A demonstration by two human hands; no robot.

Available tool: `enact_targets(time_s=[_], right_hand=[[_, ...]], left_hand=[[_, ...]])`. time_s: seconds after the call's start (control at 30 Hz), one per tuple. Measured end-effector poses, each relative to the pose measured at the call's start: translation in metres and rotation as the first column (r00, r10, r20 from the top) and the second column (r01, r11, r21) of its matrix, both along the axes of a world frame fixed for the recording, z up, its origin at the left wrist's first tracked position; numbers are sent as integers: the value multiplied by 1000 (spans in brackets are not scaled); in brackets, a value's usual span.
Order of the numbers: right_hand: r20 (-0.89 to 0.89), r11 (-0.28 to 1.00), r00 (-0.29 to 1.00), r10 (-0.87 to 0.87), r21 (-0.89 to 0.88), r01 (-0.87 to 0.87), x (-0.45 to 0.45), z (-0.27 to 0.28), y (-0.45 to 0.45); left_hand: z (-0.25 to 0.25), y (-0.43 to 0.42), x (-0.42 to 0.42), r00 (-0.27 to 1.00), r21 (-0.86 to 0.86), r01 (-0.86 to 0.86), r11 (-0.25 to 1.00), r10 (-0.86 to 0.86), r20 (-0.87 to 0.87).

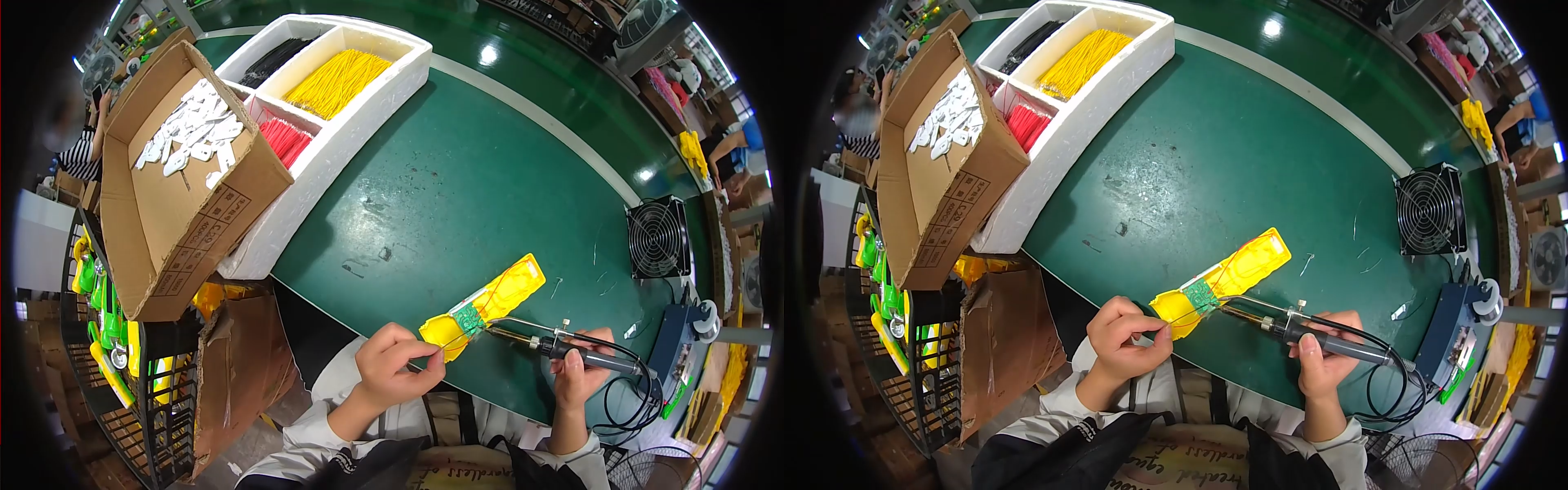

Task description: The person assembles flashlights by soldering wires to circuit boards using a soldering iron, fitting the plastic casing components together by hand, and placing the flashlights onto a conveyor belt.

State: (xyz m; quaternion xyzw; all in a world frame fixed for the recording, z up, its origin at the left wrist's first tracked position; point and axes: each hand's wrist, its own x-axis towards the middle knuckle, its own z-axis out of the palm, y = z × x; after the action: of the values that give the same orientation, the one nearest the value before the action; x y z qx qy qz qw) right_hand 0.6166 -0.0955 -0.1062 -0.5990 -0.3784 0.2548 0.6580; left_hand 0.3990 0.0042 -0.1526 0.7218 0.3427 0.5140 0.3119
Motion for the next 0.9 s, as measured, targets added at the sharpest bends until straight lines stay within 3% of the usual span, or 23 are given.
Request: enact_targets(time_s=[0.9], right_hand=[[-20,999,999,34,6,-33,0,1,1]], left_hand=[[1,0,0,1000,2,10,1000,-10,-11]])
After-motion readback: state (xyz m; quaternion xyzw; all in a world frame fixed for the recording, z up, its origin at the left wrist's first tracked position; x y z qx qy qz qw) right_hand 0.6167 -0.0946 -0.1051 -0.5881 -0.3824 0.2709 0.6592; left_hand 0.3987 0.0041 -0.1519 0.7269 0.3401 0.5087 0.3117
